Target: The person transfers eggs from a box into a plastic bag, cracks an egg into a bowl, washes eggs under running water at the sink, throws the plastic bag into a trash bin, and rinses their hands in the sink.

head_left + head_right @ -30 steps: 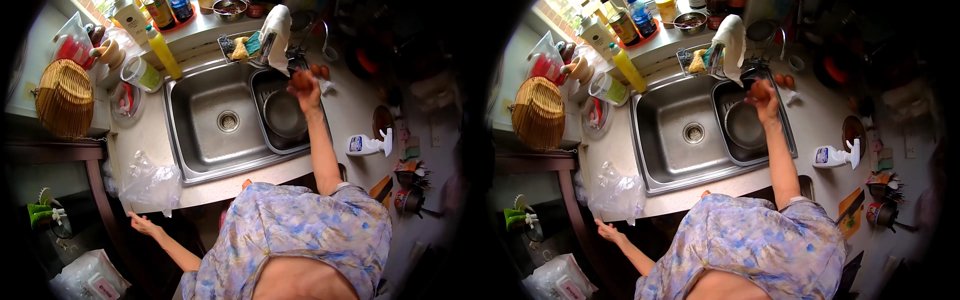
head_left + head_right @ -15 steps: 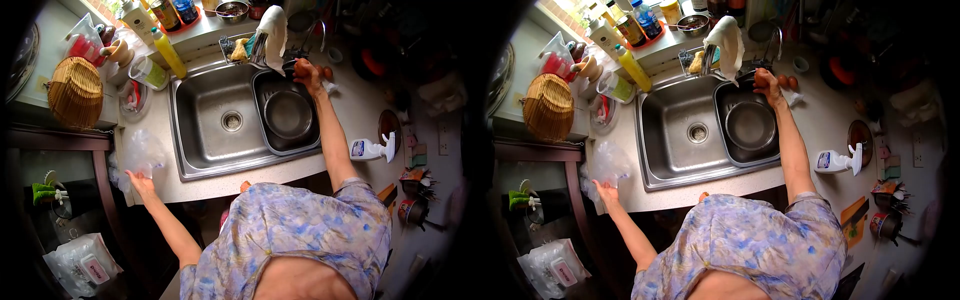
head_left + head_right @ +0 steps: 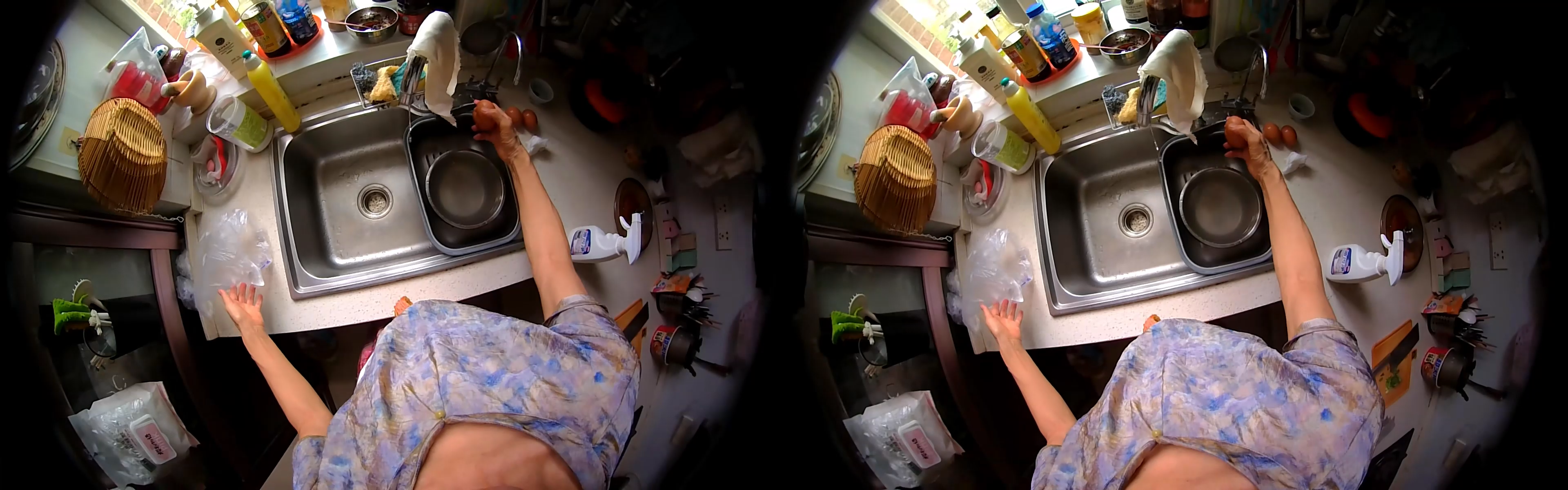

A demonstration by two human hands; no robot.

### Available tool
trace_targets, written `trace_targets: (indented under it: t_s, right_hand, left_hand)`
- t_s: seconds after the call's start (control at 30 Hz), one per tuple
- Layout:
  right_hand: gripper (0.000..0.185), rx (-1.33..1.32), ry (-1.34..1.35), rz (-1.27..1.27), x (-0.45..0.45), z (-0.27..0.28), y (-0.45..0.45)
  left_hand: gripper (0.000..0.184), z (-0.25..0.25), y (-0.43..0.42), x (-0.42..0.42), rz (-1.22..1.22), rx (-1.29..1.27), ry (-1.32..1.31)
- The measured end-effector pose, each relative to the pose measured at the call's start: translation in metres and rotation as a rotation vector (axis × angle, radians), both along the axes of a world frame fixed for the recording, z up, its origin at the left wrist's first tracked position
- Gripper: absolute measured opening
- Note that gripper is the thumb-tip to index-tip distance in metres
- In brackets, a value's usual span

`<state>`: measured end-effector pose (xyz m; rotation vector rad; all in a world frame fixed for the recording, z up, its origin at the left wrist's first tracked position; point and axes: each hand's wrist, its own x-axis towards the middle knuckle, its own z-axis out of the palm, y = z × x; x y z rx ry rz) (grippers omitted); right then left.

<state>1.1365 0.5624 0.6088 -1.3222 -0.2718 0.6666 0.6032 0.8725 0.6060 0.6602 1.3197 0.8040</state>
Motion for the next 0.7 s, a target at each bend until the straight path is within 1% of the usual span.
trace_targets:
  t_s: [0.17,0.3,0.33,0.57,0.7]
  right_hand:
    - [0.050,-0.007,-0.026,0.001,-0.002,0.000,0.000]
    - [0.050,-0.010,-0.039,-0.007,-0.005,0.001,0.000]
    - [0.051,-0.012,-0.044,-0.010,-0.006,0.001,0.000]
    - [0.055,-0.031,-0.061,-0.002,-0.009,-0.002,-0.002]
    - [0.052,-0.030,-0.042,-0.017,-0.014,0.003,-0.002]
  left_hand:
    - [0.081,0.005,-0.021,-0.005,0.020,0.010,0.018]
    - [0.078,-0.004,-0.031,-0.024,0.009,0.045,0.021]
    - [0.077,-0.005,-0.033,-0.028,0.046,0.059,0.031]
    - [0.075,0.011,-0.043,-0.032,0.136,0.127,0.081]
    - [0.075,0.014,-0.044,-0.031,0.147,0.149,0.121]
